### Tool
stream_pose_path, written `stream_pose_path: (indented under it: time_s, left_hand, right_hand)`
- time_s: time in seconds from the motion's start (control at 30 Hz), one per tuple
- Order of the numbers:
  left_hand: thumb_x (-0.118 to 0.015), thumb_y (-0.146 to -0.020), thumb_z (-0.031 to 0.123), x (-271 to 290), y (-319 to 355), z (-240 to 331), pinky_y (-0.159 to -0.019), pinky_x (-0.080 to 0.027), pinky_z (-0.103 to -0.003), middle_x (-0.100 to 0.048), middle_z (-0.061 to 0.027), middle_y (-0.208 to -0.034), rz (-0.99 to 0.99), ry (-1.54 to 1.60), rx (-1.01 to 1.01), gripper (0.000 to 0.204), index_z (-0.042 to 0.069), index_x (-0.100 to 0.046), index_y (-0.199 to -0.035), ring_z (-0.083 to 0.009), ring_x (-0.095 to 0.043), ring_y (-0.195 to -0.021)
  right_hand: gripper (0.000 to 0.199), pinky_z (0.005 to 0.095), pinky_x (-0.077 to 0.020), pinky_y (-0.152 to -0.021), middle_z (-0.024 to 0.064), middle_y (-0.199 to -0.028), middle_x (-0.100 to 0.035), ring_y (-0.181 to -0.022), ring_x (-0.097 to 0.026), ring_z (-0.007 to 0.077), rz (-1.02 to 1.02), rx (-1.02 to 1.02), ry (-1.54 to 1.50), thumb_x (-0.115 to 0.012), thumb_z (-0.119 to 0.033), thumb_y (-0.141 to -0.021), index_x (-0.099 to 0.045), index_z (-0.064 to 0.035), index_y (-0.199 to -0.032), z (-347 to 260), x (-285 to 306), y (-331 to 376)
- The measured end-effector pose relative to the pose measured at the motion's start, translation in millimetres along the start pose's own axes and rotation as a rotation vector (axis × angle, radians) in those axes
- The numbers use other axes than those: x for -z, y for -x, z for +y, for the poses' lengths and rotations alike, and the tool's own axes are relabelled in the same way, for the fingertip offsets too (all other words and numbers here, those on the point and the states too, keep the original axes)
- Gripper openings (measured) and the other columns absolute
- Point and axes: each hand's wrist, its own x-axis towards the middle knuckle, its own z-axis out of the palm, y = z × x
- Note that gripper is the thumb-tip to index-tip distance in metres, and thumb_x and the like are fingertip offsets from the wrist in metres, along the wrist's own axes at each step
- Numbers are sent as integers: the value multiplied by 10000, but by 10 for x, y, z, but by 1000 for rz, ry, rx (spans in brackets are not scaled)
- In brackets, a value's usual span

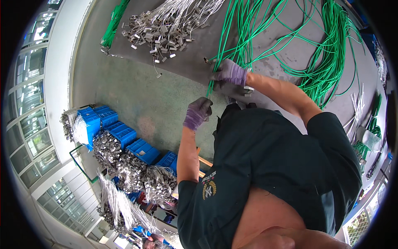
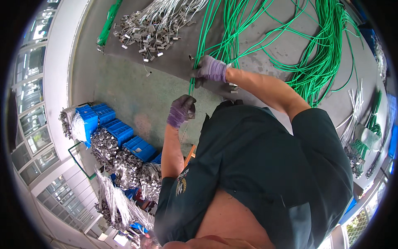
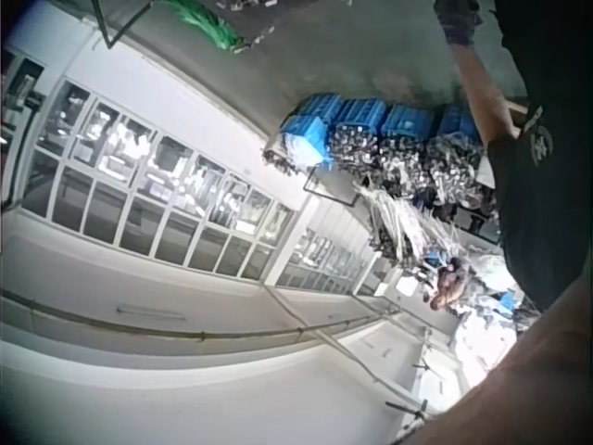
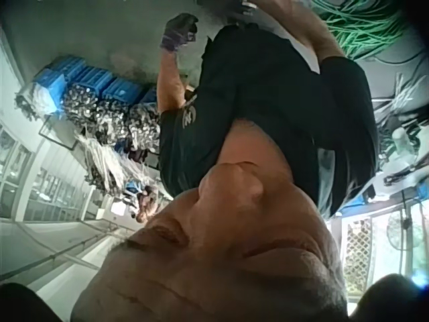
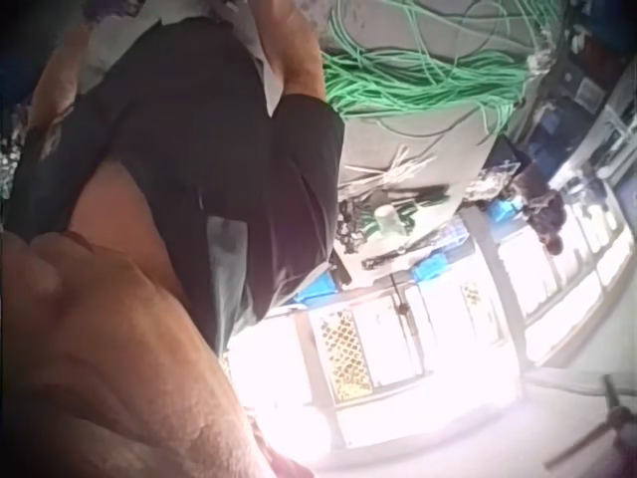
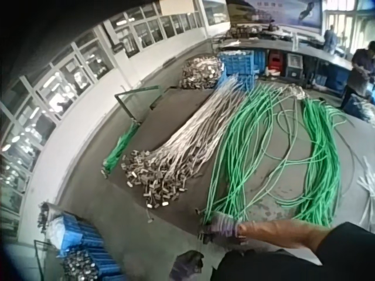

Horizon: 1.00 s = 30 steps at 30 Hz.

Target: Manually sort and organize green electrical cables with connectors onto a workbench in a production facility.

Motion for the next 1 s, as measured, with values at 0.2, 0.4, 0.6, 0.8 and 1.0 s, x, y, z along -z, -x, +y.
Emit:
stream_pose_path:
  time_s: [0.2,0.4,0.6,0.8,1.0]
  left_hand:
    - [-616,-847,226,0,112,-255,-544,-442,-200,-631,-51,-764,114,33,-264,216,19,-606,-908,-76,-550,-614]
    - [-656,-813,186,-146,104,-475,-577,-466,-216,-627,-29,-740,337,323,-179,195,22,-621,-913,-100,-585,-639]
    - [-695,-787,341,67,43,-672,-549,-463,-313,-608,-76,-647,475,-186,-182,348,9,-619,-716,-147,-579,-575]
    - [-715,-729,492,79,59,-48,-480,-359,-347,-501,-59,-496,579,-550,24,526,8,-574,-579,-144,-400,-478]
    - [-635,-660,683,208,-115,-200,-577,-456,-372,-579,-134,-522,586,-761,127,678,16,-575,-564,-266,-591,-544]
  right_hand:
    - [247,283,-476,-391,111,-628,-638,-501,-632,167,139,-399,-278,-672,-213,-819,-601,23,-842,-809,256,-46]
    - [306,263,-494,-433,102,-643,-629,-501,-623,156,167,-449,-370,-660,-212,-829,-606,63,-952,-723,134,-2]
    - [335,251,-480,-423,73,-599,-596,-488,-607,137,81,-373,-191,-683,-260,-809,-629,66,-866,-646,64,-21]
    - [252,300,-486,-369,100,-617,-608,-449,-587,169,66,-435,-78,-708,-158,-776,-599,61,-839,-665,131,-106]
    - [256,292,-475,-354,106,-609,-610,-458,-592,165,134,-343,-204,-706,-181,-788,-613,55,-826,-677,28,-62]
